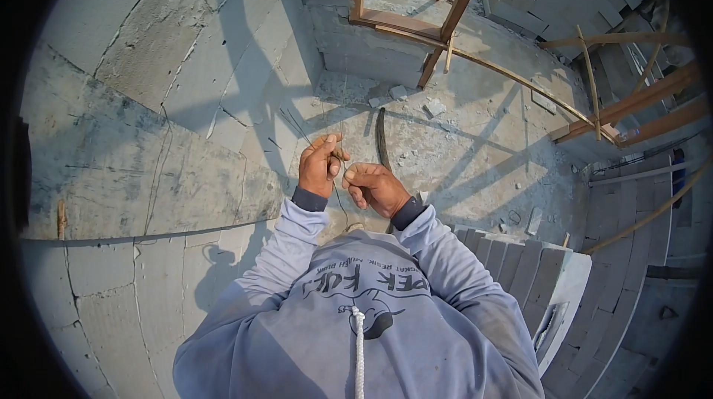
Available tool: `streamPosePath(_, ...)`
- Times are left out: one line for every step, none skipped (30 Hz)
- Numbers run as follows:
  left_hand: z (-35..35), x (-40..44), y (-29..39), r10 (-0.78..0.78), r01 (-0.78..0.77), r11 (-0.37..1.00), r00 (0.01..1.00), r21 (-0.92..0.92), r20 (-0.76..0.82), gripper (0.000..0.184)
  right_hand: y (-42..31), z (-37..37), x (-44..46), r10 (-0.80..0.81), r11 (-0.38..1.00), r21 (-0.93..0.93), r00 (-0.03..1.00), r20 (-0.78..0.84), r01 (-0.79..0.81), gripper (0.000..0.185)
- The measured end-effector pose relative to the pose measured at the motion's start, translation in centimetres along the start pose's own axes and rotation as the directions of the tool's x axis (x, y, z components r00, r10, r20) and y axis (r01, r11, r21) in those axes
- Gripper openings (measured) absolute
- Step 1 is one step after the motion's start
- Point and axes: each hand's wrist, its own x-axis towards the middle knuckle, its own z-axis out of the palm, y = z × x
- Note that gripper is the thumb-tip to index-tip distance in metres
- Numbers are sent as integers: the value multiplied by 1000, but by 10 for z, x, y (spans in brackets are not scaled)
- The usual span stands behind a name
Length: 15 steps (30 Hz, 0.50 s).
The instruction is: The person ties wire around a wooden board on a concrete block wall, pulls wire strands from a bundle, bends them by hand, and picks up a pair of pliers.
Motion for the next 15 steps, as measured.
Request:
streamPosePath(3,1,2,7,-7,1000,1000,-24,-19,26,2,-2,-2,14,1000,3,1000,-7,-14,21)
streamPosePath(6,4,3,16,-17,999,999,-47,-34,26,2,-4,-3,24,1000,4,1000,-15,-24,21)
streamPosePath(6,6,2,30,-31,999,999,-25,-39,25,2,-5,-4,33,999,5,999,-24,-32,21)
streamPosePath(6,11,0,45,-45,999,998,-3,-41,24,2,-7,-3,15,997,-69,998,-58,-19,21)
streamPosePath(7,16,-2,61,-61,998,997,18,-42,24,2,-8,-1,-6,990,-144,996,-91,-8,20)
streamPosePath(10,20,-3,103,-100,994,993,48,-60,23,0,-6,1,-26,977,-215,992,-123,-1,21)
streamPosePath(12,23,-4,141,-135,988,987,80,-80,22,0,-3,2,-283,802,-580,946,-160,142,21)
streamPosePath(13,25,-6,175,-163,980,980,115,-100,21,1,3,4,-517,483,-853,851,-96,198,21)
streamPosePath(14,27,-8,183,-168,978,976,121,-122,20,2,9,4,-684,85,-984,727,55,155,21)
streamPosePath(18,30,-9,192,-174,976,971,127,-140,19,2,12,4,-697,-48,-998,715,52,26,20)
streamPosePath(21,32,-10,202,-182,974,967,132,-156,18,2,12,5,-708,-101,-995,703,63,-12,19)
streamPosePath(26,30,-9,214,-191,971,963,147,-161,18,3,11,7,-720,-151,-987,690,74,-52,18)
streamPosePath(28,31,-12,213,-192,971,966,141,-148,18,4,9,7,-731,-200,-975,677,85,-94,18)
streamPosePath(27,32,-17,213,-195,971,968,135,-135,18,6,6,7,-703,-210,-973,706,82,-96,18)
streamPosePath(27,33,-21,213,-197,972,970,129,-121,18,8,3,6,-674,-219,-971,735,80,-96,19)
